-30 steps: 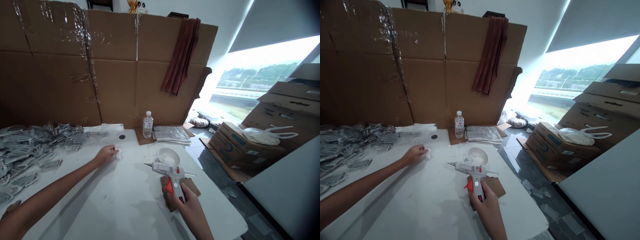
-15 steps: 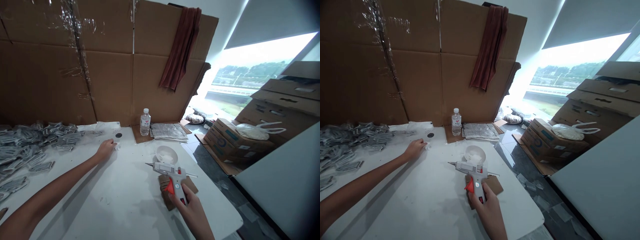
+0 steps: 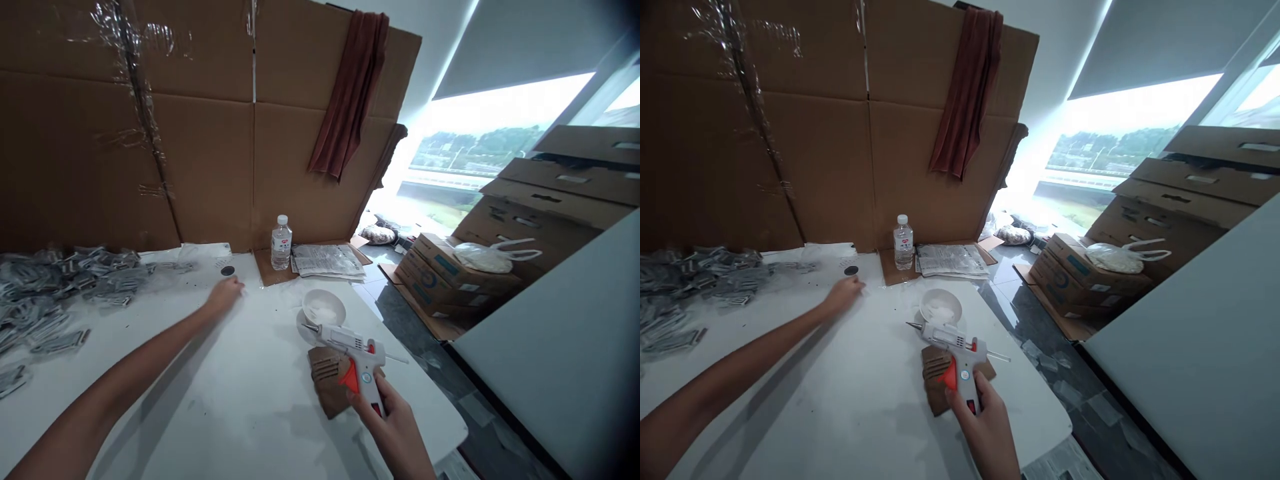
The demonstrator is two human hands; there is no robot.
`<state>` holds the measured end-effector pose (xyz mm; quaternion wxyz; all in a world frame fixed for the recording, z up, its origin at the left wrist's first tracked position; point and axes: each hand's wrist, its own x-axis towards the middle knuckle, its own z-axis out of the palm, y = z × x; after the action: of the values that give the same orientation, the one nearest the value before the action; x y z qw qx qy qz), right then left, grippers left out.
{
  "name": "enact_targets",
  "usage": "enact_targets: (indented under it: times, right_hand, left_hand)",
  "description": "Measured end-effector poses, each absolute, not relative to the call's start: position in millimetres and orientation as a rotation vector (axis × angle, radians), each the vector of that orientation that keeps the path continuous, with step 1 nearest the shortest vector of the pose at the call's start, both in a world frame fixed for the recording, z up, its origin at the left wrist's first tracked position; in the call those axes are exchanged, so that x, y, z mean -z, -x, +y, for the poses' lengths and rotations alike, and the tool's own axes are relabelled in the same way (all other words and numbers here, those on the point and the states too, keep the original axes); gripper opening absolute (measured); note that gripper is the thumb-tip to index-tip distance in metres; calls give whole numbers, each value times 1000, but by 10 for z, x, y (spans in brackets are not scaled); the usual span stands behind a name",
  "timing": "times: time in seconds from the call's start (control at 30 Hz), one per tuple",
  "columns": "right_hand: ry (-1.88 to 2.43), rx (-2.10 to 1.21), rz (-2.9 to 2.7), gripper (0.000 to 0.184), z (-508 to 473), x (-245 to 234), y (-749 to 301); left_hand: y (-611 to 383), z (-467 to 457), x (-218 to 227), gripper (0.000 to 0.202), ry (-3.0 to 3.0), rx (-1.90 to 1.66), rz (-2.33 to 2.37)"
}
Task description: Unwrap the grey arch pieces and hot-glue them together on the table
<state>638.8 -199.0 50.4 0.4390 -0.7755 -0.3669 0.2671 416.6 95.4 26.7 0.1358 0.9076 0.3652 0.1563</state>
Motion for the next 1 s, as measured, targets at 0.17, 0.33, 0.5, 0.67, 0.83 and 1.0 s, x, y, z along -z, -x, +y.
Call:
enact_targets:
  times: [0.17, 0.33, 0.5, 0.67, 0.83, 1.0]
  right_hand:
    - [1876, -645, -843, 42, -2011, -489, -6418]
    - [1891, -637, -859, 43, -1955, -503, -6399]
    - [1899, -674, -809, 58, -2023, -497, -6380]
    - [1899, -635, -774, 61, -2061, -283, -6474]
    - [1905, -664, -853, 65, -1990, -103, -6533]
    - [1938, -634, -804, 66, -2014, -196, -6398]
  left_hand:
    - [-4164, 825, -148, 23, -2847, -520, 924]
    - [-4600, 131, 281, 20, -3061, -410, 361]
    - [-4544, 942, 34, 23, -3056, -483, 860]
    - [-3787, 975, -181, 30, -3032, -577, 1110]
    - [-3189, -96, 49, 19, -3035, -615, 140]
    - [-3113, 37, -135, 35, -2655, -564, 431]
